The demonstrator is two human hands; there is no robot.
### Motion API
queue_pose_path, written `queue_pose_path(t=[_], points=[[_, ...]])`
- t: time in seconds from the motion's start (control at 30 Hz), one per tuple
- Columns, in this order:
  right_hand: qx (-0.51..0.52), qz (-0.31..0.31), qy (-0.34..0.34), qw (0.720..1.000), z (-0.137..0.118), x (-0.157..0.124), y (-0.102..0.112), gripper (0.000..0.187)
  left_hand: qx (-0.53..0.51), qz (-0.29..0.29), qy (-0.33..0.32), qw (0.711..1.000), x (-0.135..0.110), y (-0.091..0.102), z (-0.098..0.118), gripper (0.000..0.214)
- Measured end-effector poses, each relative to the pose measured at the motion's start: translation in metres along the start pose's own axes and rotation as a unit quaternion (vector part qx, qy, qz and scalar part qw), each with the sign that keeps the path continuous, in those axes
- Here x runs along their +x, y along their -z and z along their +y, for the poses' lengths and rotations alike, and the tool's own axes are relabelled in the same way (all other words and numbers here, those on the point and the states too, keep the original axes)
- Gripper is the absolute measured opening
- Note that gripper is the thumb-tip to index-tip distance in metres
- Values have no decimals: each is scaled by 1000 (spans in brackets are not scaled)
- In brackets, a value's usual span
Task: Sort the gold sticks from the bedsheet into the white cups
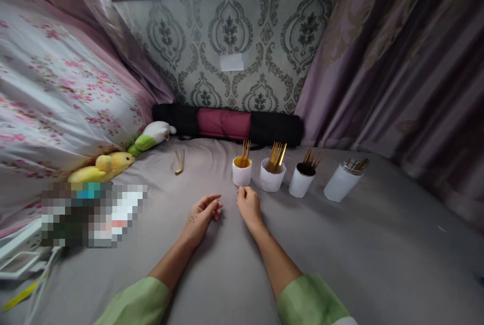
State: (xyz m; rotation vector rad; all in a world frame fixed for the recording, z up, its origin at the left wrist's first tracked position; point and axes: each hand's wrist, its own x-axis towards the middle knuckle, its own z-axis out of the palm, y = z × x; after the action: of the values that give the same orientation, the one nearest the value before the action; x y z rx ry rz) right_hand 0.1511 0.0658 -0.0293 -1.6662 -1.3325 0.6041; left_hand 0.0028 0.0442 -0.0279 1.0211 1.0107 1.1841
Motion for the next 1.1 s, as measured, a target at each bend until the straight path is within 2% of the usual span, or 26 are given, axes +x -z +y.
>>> queue_pose_path(t=[0.43,0.67,0.87,1.1], points=[[-1,3,19,1000,6,0,-3,41,-42,31,43,998,10,0,1,41],[-16,1,21,1000,7,-2,-3,39,27,53,62,996,23,3,12,36],[-25,-5,21,999,5,-2,-2,40,74,84,54,992,43,16,23,28],[-38,-7,15,999,0,-4,0,39,183,132,33,974,72,42,33,22]])
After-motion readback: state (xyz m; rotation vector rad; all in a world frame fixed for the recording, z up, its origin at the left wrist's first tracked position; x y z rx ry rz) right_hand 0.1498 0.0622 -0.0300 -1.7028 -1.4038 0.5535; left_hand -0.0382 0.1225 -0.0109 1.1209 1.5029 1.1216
